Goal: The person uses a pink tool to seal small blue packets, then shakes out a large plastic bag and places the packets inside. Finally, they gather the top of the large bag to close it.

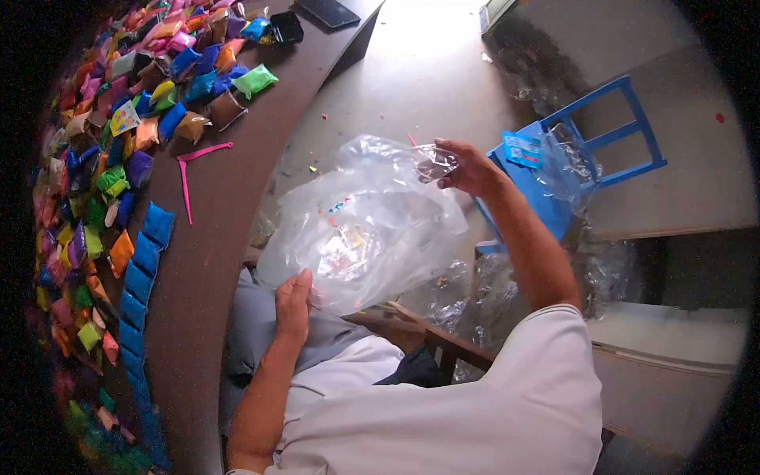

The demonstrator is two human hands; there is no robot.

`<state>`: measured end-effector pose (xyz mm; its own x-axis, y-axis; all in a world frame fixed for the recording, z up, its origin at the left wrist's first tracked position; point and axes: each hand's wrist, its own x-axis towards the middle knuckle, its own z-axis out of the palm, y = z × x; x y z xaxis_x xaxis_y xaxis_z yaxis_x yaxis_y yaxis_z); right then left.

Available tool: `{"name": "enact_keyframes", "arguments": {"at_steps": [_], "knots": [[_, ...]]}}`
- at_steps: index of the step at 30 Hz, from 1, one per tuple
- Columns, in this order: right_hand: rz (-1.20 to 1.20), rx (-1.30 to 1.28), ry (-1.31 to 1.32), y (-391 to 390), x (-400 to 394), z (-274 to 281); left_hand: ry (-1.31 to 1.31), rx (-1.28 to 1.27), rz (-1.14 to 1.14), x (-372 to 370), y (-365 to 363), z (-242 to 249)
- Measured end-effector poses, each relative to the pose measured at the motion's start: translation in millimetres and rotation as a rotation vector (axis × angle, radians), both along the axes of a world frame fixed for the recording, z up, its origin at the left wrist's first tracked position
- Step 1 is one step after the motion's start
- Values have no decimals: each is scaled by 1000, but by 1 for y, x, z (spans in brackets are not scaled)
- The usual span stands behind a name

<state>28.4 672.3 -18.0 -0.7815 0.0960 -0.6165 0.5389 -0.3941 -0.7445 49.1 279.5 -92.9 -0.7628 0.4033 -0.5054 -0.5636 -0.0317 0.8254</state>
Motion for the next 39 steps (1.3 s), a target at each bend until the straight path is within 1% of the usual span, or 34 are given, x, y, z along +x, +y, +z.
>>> {"name": "enact_keyframes", "arguments": {"at_steps": [2, 3, 6, 7, 10, 11, 14, 17, 20, 23, 26, 29, 32, 34, 37, 39], "knots": [[-53, -89, 91, -3, 2, 13, -30, 45, -9, 5, -3, -14], [-123, -39, 137, -14, 3, 24, -11, 46, -33, 6, -8, -17], [-70, -43, 240, -18, -6, 42, 46, 40, -87, 7, -21, -18], [-11, -130, 294, -23, -11, 53, 66, 32, -92, 7, -24, -13], [-107, -115, 408, -42, -22, 77, 75, 73, -75, 7, -34, -15], [-191, -26, 399, -49, -25, 82, 66, 99, -66, 9, -37, -17], [-83, -81, 432, -56, -30, 93, 15, 191, -14, 12, -44, -17], [-150, 23, 355, -80, -26, 108, 5, 216, 10, 16, -49, -19], [-25, 27, 322, -80, -20, 114, -5, 233, 15, 18, -54, -21], [20, -13, 404, -88, -11, 124, -30, 237, 28, 18, -56, -21], [109, -124, 381, -79, -9, 120, -47, 271, 43, 18, -54, -26], [-26, -84, 384, -86, -2, 119, -58, 251, 38, 19, -54, -23], [39, -1, 387, -92, 1, 125, -76, 234, 32, 19, -53, -14], [47, 97, 513, -112, 10, 139, -57, 219, 3, 20, -53, -17], [-14, 403, 752, -141, 26, 146, 19, 158, -54, 21, -55, -16], [-60, 389, 696, -144, 27, 152, 92, 99, -79, 22, -57, -14]]}}
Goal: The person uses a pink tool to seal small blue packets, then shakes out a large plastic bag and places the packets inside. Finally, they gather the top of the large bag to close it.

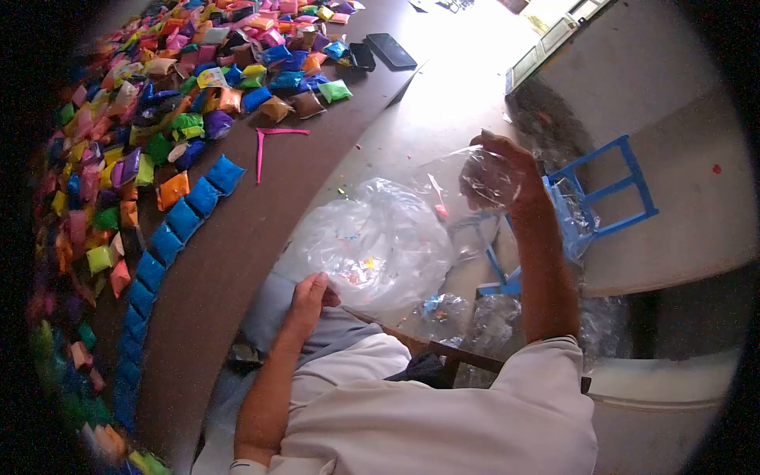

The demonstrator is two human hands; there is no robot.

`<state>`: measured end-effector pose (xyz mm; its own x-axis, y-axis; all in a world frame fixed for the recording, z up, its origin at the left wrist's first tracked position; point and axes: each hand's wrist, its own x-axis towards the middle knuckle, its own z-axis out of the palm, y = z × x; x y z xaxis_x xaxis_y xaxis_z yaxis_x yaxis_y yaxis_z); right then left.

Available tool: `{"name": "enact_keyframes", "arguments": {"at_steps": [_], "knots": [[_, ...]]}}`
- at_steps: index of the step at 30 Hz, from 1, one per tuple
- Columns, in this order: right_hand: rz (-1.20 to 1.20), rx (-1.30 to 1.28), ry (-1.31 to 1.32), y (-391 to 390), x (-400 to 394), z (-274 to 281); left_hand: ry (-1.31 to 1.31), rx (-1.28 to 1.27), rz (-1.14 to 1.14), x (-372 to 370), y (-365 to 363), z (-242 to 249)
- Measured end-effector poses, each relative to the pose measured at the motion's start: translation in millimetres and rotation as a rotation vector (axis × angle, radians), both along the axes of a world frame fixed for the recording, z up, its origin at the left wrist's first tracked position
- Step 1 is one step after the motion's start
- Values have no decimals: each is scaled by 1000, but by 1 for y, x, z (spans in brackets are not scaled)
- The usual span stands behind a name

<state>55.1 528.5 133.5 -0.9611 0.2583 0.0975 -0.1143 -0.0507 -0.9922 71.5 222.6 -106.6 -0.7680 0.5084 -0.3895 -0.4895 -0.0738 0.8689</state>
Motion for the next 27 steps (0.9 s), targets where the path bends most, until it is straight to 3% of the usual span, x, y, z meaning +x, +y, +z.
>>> {"name": "enact_keyframes", "arguments": {"at_steps": [2, 6, 9, 11, 15, 21, 27], "knots": [[26, -287, -282, 15, -2, 12, 79, -62, -3, 2, -2, 3], [4, -199, -193, -9, 8, 38, 284, -196, 21, 10, -9, 19], [-252, -187, -131, -36, 0, 64, 456, -334, 38, 19, -20, 23], [55, -57, 66, -31, -1, 71, 444, -410, -40, 23, -36, 60], [-199, 133, 203, -83, -23, 102, 454, -441, 13, 38, -74, 82], [50, 42, 355, -166, -57, 127, 408, -409, 244, 47, -144, 108], [311, -53, 405, -212, -104, 121, 407, -440, 427, 44, -200, 171]]}}
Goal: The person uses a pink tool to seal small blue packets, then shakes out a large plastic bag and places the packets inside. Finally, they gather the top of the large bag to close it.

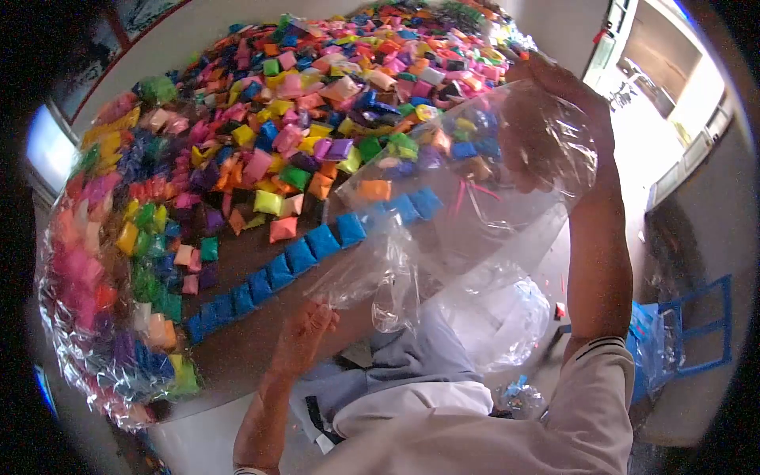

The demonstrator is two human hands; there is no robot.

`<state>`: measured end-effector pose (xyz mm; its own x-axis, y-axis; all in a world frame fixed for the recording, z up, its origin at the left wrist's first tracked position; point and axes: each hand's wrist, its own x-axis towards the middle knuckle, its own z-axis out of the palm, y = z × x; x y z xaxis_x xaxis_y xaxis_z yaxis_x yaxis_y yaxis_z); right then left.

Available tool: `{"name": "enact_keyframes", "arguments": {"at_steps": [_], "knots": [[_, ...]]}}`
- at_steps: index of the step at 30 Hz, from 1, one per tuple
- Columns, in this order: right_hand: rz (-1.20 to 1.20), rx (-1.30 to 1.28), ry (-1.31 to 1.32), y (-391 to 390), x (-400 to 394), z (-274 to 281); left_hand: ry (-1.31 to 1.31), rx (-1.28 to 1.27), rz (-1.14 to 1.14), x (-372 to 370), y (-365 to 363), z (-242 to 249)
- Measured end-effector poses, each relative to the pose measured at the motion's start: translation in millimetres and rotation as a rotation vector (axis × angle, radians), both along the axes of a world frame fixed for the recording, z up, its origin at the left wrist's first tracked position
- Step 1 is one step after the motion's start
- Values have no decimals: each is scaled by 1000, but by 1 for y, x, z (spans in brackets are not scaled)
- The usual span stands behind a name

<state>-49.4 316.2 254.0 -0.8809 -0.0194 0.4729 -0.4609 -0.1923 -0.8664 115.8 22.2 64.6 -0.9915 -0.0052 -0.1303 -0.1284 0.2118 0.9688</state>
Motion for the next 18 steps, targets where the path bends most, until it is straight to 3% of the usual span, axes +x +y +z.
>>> {"name": "enact_keyframes", "arguments": {"at_steps": [3, 8, 9, 11, 13, 15, 18], "knots": [[129, -32, -13, -19, -20, -10, -49, -179, 33, -8, -7, 6], [347, -199, -210, -39, -41, -23, 226, -215, -43, -17, -7, -13], [185, -241, -246, -51, -38, -21, 279, -234, -58, -19, -7, -15], [606, -206, -351, -27, -69, -32, 313, -260, -4, -21, -3, -11], [581, -208, -406, -28, -74, -35, 312, -233, 64, -25, -1, -14], [393, -219, -349, -40, -65, -37, 278, -151, 144, -33, -3, -22], [381, -176, -282, -38, -65, -37, 230, -186, 140, -48, -6, -10]]}}
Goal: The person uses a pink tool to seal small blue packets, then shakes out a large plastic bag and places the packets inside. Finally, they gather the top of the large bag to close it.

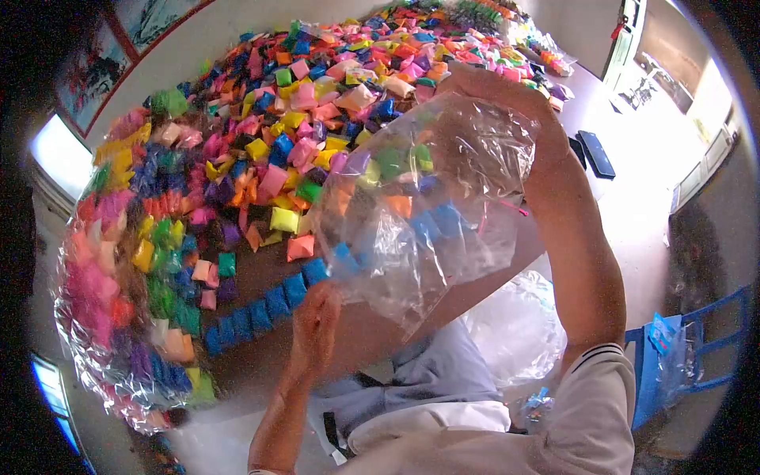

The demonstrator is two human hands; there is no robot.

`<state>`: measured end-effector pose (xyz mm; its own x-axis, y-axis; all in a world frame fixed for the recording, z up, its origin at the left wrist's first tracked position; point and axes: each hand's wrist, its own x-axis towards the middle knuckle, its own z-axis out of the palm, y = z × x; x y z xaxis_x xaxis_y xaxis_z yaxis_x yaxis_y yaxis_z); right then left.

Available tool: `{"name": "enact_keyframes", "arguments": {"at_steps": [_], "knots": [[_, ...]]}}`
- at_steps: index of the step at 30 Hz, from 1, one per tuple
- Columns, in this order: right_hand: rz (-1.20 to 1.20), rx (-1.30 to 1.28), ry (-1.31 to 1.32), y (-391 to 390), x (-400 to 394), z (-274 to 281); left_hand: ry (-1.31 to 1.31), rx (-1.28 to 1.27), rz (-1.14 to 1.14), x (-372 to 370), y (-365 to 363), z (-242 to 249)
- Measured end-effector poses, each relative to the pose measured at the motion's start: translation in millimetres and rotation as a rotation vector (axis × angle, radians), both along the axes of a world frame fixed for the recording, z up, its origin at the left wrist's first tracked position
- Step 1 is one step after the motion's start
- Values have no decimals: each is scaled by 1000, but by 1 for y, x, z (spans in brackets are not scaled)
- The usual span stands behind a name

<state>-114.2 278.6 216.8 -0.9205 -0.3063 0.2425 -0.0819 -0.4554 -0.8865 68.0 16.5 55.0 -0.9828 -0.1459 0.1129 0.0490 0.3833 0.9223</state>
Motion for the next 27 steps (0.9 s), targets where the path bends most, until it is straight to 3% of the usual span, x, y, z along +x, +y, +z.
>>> {"name": "enact_keyframes", "arguments": {"at_steps": [3, 6, 10, 12, 15, 18, 21, 27], "knots": [[265, -74, 27, 24, -24, -14, 197, -87, 0, -11, 10, 3], [288, -117, 104, 23, -26, -25, 205, -268, -71, -16, 13, 0], [534, -254, 80, 20, -31, -23, 102, -129, -75, -6, 19, -16], [562, -282, -56, 19, -26, -17, 87, -223, -91, -3, 16, -18], [618, -307, -99, 16, -28, -18, -8, -102, -146, -5, 18, -12], [597, -276, -103, 9, -20, -9, 184, -375, -170, -4, 18, -11], [563, -229, -106, 3, -17, -5, 127, -239, -173, 3, 21, -7], [575, -199, -154, -11, -2, 3, 271, -211, -116, 10, 24, 0]]}}
